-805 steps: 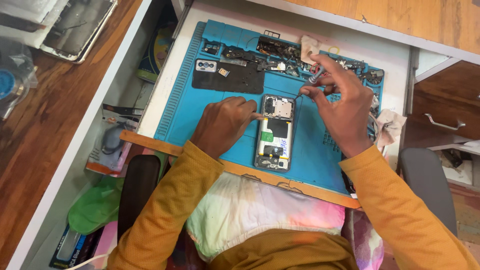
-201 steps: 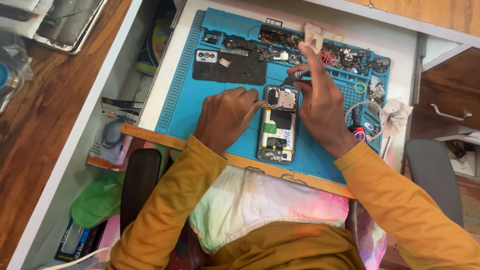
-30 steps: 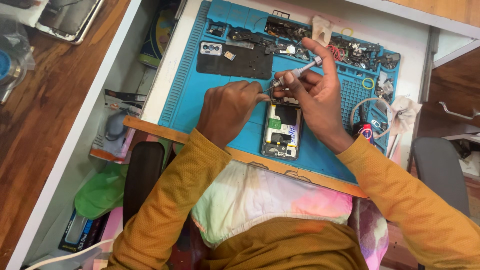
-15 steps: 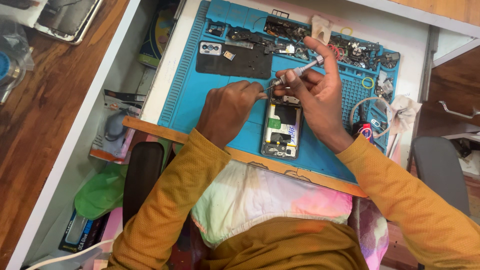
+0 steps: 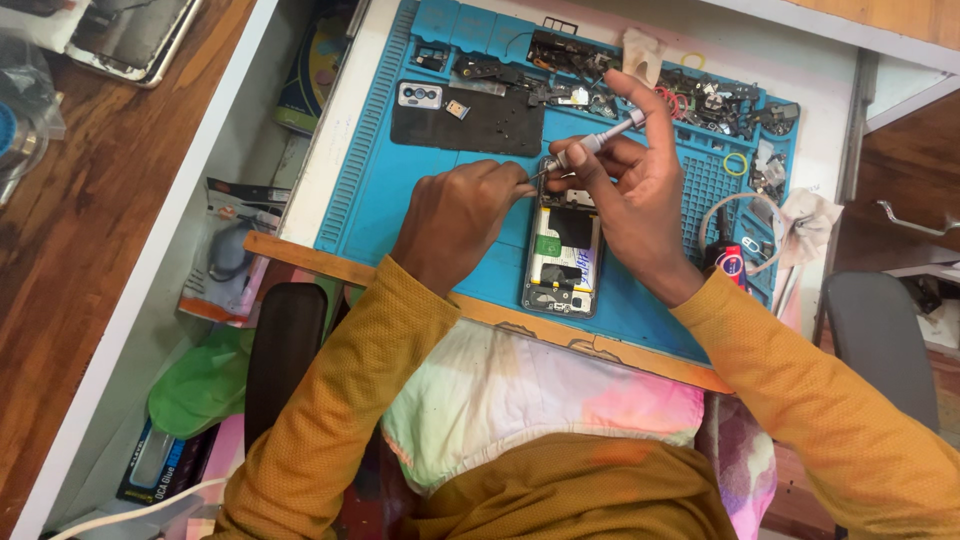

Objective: The person holds a smartphone and then uses a screwdriver to remove screws from the internal frame of the device. They continue to unscrew multiple screws from the top and bottom sections of the phone's internal chassis.

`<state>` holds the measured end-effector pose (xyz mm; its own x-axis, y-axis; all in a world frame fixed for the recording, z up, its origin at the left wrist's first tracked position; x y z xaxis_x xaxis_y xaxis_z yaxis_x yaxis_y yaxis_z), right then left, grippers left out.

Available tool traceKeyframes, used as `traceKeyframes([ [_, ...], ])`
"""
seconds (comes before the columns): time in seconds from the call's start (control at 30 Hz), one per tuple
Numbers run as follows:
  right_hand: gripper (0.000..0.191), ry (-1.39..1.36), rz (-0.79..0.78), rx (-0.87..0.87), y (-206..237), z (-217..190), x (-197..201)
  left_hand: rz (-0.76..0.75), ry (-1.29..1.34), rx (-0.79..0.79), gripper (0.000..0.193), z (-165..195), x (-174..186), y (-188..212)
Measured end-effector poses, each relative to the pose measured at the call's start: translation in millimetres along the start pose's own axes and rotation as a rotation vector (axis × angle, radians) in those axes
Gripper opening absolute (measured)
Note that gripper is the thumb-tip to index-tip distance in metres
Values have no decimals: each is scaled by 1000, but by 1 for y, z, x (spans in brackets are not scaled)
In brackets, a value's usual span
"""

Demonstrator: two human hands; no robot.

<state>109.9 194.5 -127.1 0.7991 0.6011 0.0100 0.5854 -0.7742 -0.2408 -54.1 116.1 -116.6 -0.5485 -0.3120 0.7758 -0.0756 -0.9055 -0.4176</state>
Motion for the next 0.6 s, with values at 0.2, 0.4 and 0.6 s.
traceKeyframes([
  [0.2,67,28,0,26,1,-2,-1,-2,16,8,19,0,-1,0],
  [0.4,72,83,10,38,3,-2,-2,-12,28,19,18,0,-1,0],
  [0.6,75,39,7,79,4,-1,0,16,97,11,19,0,-1,1],
])
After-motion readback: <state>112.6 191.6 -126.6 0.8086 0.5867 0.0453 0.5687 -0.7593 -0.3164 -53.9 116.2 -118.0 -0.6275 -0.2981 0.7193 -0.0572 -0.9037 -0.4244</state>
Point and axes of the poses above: each hand's wrist, its own y-axis away from the middle knuckle, its own x-axis out of the back of the hand, z = x × y, the point moved 5 cm from there along -y, towards the middle knuckle, and after that the axes turned 5 degrees about -z, right-handed, at the moved point
